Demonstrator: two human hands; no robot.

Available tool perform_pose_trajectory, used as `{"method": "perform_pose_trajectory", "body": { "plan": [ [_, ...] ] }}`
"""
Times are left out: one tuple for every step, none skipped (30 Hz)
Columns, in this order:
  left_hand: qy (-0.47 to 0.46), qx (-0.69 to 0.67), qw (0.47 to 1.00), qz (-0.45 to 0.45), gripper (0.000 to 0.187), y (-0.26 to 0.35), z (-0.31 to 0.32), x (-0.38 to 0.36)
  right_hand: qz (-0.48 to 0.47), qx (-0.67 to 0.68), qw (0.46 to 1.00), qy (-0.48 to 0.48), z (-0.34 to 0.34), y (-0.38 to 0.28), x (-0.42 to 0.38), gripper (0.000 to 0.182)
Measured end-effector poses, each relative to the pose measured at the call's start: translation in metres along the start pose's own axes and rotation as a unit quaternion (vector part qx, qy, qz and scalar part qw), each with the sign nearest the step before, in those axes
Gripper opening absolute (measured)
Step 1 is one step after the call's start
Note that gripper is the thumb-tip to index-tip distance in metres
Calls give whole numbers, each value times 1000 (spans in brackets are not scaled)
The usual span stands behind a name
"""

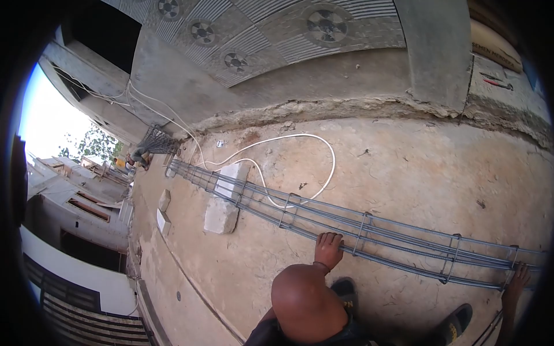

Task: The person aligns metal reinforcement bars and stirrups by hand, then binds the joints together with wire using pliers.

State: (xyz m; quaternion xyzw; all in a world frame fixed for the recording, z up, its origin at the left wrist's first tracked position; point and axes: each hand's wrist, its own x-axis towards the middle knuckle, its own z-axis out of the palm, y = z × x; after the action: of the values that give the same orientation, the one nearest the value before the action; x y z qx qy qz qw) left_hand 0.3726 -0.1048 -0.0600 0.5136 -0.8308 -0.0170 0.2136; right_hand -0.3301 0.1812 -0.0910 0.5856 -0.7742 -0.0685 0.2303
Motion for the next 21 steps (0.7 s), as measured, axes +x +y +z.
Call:
{"method": "perform_pose_trajectory", "body": {
  "plan": [
    [41, -10, 999, -11, 27, -1, -2, 1, 79, -3, 987, -139, -47, -20, 8, 87],
    [40, -9, 999, -13, 27, -7, -2, -1, 155, -7, 949, -275, -84, -38, 18, 89],
    [-21, 4, 1000, -5, 26, -16, 0, -5, 154, -8, 948, -277, -96, -45, 22, 89],
    [-83, 16, 996, 5, 24, -21, 0, -8, 142, 30, 949, -281, -105, -50, 23, 85],
    [-86, 14, 996, 7, 24, -22, 1, -8, 133, 67, 947, -285, -116, -55, 25, 82],
    [-135, 13, 991, -17, 24, -21, 0, -5, 137, 65, 946, -286, -128, -63, 35, 82],
    [-183, 13, 982, -40, 24, -22, 0, -2, 131, 136, 947, -260, -139, -75, 53, 77],
    [-182, 12, 983, -38, 24, -22, -3, 1, 123, 207, 943, -230, -149, -87, 71, 72],
    [-167, -27, 985, -40, 26, -19, -9, 3, 72, 262, 948, -167, -155, -97, 85, 67],
    [-152, -66, 985, -43, 28, -16, -14, 5, 19, 313, 944, -103, -163, -107, 101, 63],
    [-150, -71, 985, -41, 28, -14, -21, 7, -8, 361, 926, -111, -184, -121, 123, 60],
    [-104, -153, 983, -6, 31, -16, -29, 10, -36, 407, 905, -118, -204, -135, 145, 58],
    [-56, -234, 970, 28, 34, -16, -36, 13, -64, 408, 901, -135, -217, -145, 162, 63],
    [-54, -237, 969, 29, 34, -14, -44, 18, -93, 409, 895, -153, -222, -152, 176, 69],
    [-52, -249, 967, 9, 34, -13, -52, 24, -93, 407, 896, -152, -218, -157, 186, 69],
    [-51, -260, 964, -11, 35, -13, -57, 30, -113, 431, 868, -218, -214, -164, 194, 71],
    [-33, -204, 978, -13, 41, -24, -48, 35, -130, 453, 835, -283, -208, -170, 203, 74],
    [-36, -209, 977, -10, 41, -23, -53, 48, -124, 450, 837, -286, -208, -178, 213, 74],
    [-31, -161, 986, -22, 46, -21, -62, 66, -153, 418, 821, -358, -210, -187, 224, 72],
    [-29, -118, 992, -25, 52, -21, -66, 82, -170, 385, 799, -429, -205, -191, 229, 72],
    [-62, -91, 994, 2, 58, -30, -59, 91, -222, 392, 808, -380, -177, -189, 228, 65]
  ]
}}
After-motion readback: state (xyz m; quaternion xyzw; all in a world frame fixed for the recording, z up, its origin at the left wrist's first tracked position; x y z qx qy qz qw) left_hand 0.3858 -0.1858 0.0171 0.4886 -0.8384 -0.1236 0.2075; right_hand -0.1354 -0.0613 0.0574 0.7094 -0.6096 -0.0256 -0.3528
